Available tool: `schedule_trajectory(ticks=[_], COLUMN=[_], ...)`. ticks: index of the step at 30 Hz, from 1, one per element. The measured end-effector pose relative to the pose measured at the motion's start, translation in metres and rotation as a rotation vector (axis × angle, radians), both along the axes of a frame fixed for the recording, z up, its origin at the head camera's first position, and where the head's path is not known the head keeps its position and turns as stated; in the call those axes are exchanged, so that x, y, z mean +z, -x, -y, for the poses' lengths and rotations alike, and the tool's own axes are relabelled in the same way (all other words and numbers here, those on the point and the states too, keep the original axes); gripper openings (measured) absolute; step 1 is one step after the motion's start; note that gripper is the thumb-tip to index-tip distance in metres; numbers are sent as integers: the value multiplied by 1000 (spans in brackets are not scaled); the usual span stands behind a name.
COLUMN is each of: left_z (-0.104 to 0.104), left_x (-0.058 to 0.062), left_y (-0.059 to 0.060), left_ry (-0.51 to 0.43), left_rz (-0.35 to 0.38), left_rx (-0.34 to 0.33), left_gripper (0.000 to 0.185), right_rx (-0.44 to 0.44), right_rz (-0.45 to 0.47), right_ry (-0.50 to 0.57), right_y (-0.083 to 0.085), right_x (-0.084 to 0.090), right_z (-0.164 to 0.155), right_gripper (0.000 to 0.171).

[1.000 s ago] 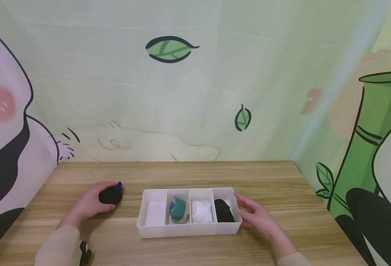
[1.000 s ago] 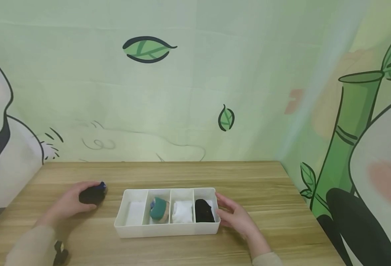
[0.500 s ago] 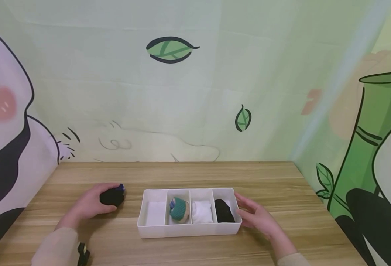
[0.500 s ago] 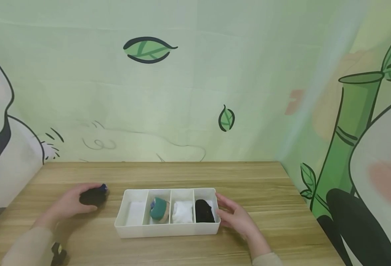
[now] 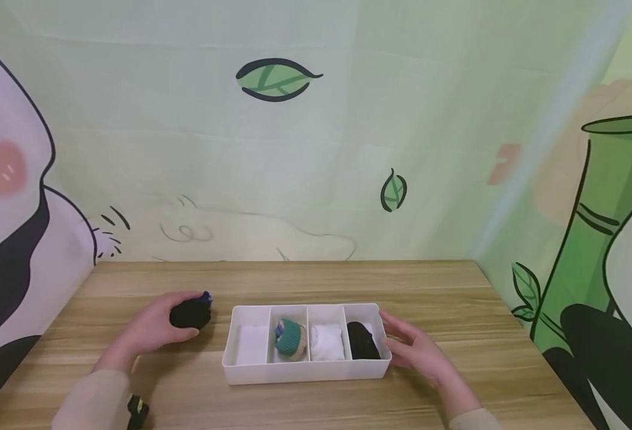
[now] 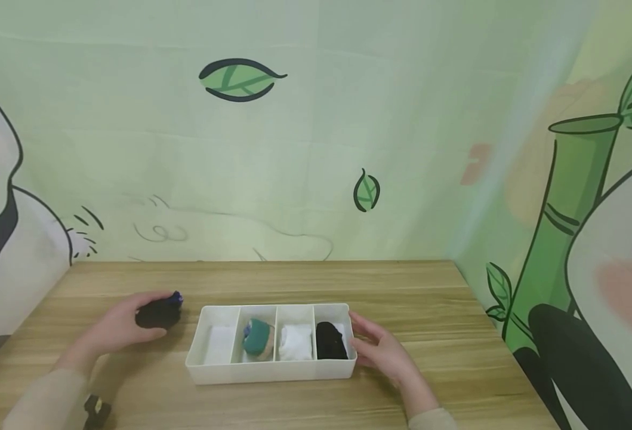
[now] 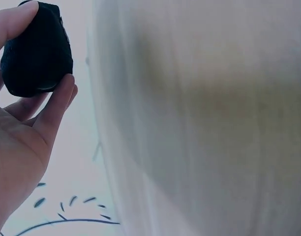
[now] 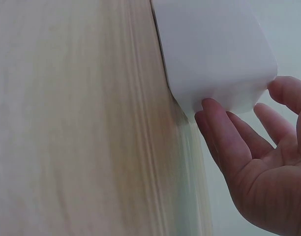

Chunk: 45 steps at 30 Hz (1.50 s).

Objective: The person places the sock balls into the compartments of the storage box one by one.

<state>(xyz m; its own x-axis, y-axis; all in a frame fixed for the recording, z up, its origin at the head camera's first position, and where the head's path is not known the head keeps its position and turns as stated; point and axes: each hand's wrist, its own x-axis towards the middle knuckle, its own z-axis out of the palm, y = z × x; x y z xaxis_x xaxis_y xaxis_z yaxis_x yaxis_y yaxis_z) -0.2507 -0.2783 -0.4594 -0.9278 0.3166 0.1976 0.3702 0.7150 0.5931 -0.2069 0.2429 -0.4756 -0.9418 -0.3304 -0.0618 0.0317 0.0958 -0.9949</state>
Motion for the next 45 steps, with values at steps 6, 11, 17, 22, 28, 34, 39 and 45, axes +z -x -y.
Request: schedule_trajectory(ticks=[6, 11, 17, 22, 28, 34, 39, 45], left_z=[-13, -26, -38, -47, -60, -70, -78, -86], left_x=[10, 17, 22, 28, 35, 38, 40, 40], left_y=[-3, -5, -9, -15, -22, -27, -30, -35], left_ry=[-35, -62, -69, -68, -59, -50, -58, -45], left_rz=[-35, -64, -81, -90, -109, -129, -144, -156], left_rx=[5, -7, 0, -4, -28, -59, -91, -94], left_gripper=[70, 69, 70, 69, 69, 68, 68, 68], right_rx=[8, 10, 5, 9, 0, 6, 18, 8], right_rz=[1, 1, 3, -1, 8, 1, -2, 10], right_ry=[17, 28, 28, 21, 7, 7, 18, 20], right_y=[0, 0, 0, 0, 0, 0, 0, 1], right_x=[0, 0, 0, 0, -2, -1, 0, -1], right_z=[0, -1, -1, -1, -1, -1, -1, -1], right_gripper=[63, 63, 63, 63, 63, 64, 64, 63])
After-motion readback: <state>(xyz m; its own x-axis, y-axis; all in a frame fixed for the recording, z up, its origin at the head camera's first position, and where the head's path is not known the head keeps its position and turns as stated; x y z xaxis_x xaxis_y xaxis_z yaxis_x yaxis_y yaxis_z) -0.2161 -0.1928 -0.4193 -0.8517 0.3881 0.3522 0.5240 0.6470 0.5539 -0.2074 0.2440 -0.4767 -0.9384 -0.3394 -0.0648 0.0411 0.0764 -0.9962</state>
